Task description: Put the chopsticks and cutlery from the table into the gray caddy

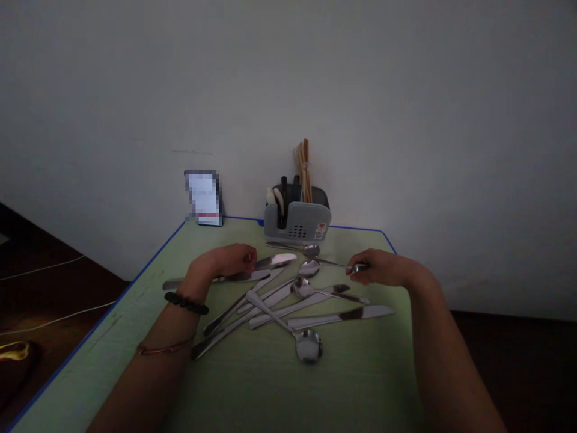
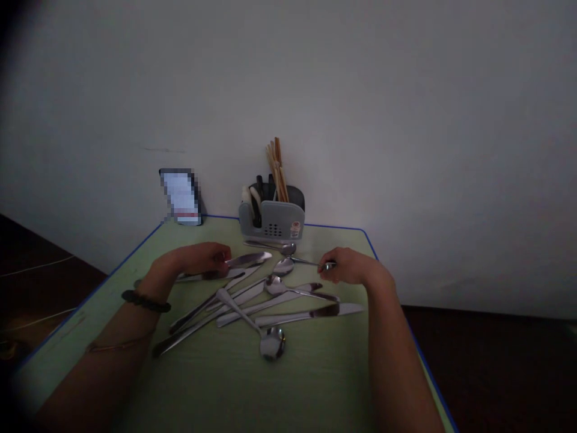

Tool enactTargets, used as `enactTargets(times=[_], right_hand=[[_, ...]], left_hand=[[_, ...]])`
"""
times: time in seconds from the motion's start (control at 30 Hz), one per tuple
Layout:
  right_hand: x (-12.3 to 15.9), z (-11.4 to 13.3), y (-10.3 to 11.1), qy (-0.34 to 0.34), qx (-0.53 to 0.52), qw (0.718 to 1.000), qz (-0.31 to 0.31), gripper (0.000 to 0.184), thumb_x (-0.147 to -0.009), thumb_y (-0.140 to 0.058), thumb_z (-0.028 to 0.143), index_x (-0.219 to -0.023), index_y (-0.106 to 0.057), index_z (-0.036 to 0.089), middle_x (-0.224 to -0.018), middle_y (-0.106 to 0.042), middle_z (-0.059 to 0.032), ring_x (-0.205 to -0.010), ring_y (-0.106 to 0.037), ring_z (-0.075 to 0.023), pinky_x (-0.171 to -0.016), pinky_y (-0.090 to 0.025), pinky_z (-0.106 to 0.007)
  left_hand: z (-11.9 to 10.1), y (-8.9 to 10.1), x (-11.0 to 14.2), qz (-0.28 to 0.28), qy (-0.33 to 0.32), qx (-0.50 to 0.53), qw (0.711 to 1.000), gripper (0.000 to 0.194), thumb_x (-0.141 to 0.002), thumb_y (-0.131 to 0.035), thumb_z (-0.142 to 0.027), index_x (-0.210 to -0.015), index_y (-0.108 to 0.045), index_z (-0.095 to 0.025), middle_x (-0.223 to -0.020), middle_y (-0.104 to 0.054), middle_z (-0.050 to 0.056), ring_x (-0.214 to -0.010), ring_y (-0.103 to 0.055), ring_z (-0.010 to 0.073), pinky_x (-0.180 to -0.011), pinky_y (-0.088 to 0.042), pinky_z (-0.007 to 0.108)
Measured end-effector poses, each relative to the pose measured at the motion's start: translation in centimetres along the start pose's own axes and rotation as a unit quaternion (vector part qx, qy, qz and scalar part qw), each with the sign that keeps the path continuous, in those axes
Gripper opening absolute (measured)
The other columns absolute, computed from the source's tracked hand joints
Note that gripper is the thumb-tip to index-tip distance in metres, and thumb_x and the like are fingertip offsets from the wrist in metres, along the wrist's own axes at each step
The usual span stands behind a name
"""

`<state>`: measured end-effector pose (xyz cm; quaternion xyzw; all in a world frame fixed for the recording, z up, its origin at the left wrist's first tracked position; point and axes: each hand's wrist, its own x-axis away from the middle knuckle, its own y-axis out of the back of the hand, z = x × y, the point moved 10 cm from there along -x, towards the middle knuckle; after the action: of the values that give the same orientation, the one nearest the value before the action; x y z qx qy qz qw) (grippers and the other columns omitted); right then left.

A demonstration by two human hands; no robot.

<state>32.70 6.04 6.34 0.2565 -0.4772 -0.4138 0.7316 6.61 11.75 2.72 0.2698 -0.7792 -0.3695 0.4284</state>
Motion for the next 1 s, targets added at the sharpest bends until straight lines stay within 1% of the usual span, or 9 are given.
enactTargets(times=[0.13, 0.4, 0.5, 0.6, 0.7, 0.8, 0.9, 0.93, 1.0], right_hand=[[0.7, -0.1, 0.8, -0.013, 0.017, 1.0, -0.023, 0.03, -0.078, -0.054, 0.032, -0.097, -0.066, 0.012, -0.078, -0.07, -0.0087, -0.069, -0.063, -0.0191, -0.064, -0.047, -0.026], [2.8, 2.4, 2.2, 0.016, 0.029, 0.998, -0.047, 0.028, -0.079, -0.047, 0.035, -0.089, -0.063, 0.014, -0.07, -0.065, -0.0065, -0.066, -0.061, -0.0195, -0.061, -0.045, -0.028], [3.2, 3.7, 2.4, 0.057, -0.015, 0.997, -0.047, 0.024, -0.08, -0.047, 0.036, -0.084, -0.06, 0.016, -0.065, -0.061, -0.0031, -0.065, -0.059, -0.0177, -0.062, -0.044, -0.028], [2.8, 5.5, 1.6, 0.121, -0.098, 0.987, -0.021, 0.02, -0.079, -0.049, 0.036, -0.077, -0.056, 0.018, -0.063, -0.058, 0.0002, -0.065, -0.058, -0.0154, -0.065, -0.043, -0.028], [1.5, 7.2, 0.1, 0.166, -0.238, 0.957, 0.025, 0.016, -0.077, -0.051, 0.033, -0.073, -0.052, 0.019, -0.059, -0.053, 0.0039, -0.059, -0.056, -0.0126, -0.065, -0.045, -0.028], [0.1, 8.7, -1.9, 0.189, -0.407, 0.889, 0.094, 0.015, -0.072, -0.055, 0.03, -0.065, -0.047, 0.02, -0.055, -0.044, 0.0069, -0.053, -0.051, -0.0109, -0.06, -0.048, -0.028], [-0.5, 9.7, -3.3, 0.197, -0.499, 0.829, 0.157, 0.017, -0.07, -0.054, 0.031, -0.062, -0.044, 0.02, -0.057, -0.04, 0.007, -0.048, -0.046, -0.0098, -0.053, -0.05, -0.03], [-0.5, 9.9, -3.6, 0.198, -0.506, 0.823, 0.166, 0.017, -0.072, -0.053, 0.032, -0.063, -0.045, 0.02, -0.059, -0.042, 0.006, -0.049, -0.047, -0.0101, -0.053, -0.05, -0.03], [-0.5, 10.0, -3.5, 0.2, -0.492, 0.832, 0.161, 0.018, -0.076, -0.049, 0.034, -0.068, -0.052, 0.018, -0.065, -0.049, 0.0031, -0.055, -0.052, -0.012, -0.057, -0.05, -0.032]], left_hand=[[0.1, 1.1, -0.2, -0.051, -0.009, -0.022, 0.998, 0.021, -0.077, -0.053, -0.031, -0.092, -0.062, -0.019, -0.098, -0.069, 0.004, -0.085, -0.061, 0.018, -0.069, -0.043, 0.024], [-1.8, 0.7, -0.4, -0.055, -0.011, -0.05, 0.997, 0.016, -0.078, -0.058, -0.025, -0.089, -0.065, -0.016, -0.092, -0.069, 0.006, -0.082, -0.062, 0.0199, -0.067, -0.044, 0.025], [-1.9, 0.4, -0.8, -0.064, -0.019, -0.065, 0.996, 0.019, -0.074, -0.062, -0.022, -0.091, -0.066, -0.014, -0.101, -0.066, 0.01, -0.09, -0.061, 0.0228, -0.075, -0.045, 0.028], [-2.1, 0.7, -0.9, -0.091, -0.026, -0.064, 0.993, 0.03, -0.074, -0.063, -0.021, -0.103, -0.062, -0.013, -0.11, -0.062, 0.012, -0.098, -0.059, 0.0241, -0.084, -0.045, 0.03], [-4.5, 2.0, 0.3, -0.125, -0.101, 0.014, 0.987, 0.037, -0.076, -0.065, -0.03, -0.108, -0.059, -0.014, -0.112, -0.061, 0.011, -0.1, -0.058, 0.0231, -0.087, -0.045, 0.031], [-7.7, 3.5, 2.5, -0.125, -0.193, 0.164, 0.959, 0.044, -0.079, -0.063, -0.041, -0.115, -0.055, -0.017, -0.102, -0.067, 0.007, -0.09, -0.063, 0.0204, -0.08, -0.049, 0.031], [-9.6, 5.5, 4.6, -0.16, -0.259, 0.254, 0.918, 0.035, -0.085, -0.054, -0.04, -0.111, -0.057, -0.017, -0.089, -0.069, 0.003, -0.079, -0.065, 0.0161, -0.074, -0.05, 0.028], [-9.9, 6.1, 5.1, -0.179, -0.271, 0.257, 0.91, 0.031, -0.086, -0.054, -0.039, -0.106, -0.059, -0.017, -0.084, -0.069, 0.002, -0.076, -0.064, 0.0149, -0.072, -0.05, 0.027], [-10.1, 6.7, 5.6, -0.206, -0.284, 0.243, 0.904, 0.026, -0.086, -0.054, -0.037, -0.098, -0.063, -0.016, -0.076, -0.068, 0.001, -0.07, -0.063, 0.0133, -0.068, -0.049, 0.025]])
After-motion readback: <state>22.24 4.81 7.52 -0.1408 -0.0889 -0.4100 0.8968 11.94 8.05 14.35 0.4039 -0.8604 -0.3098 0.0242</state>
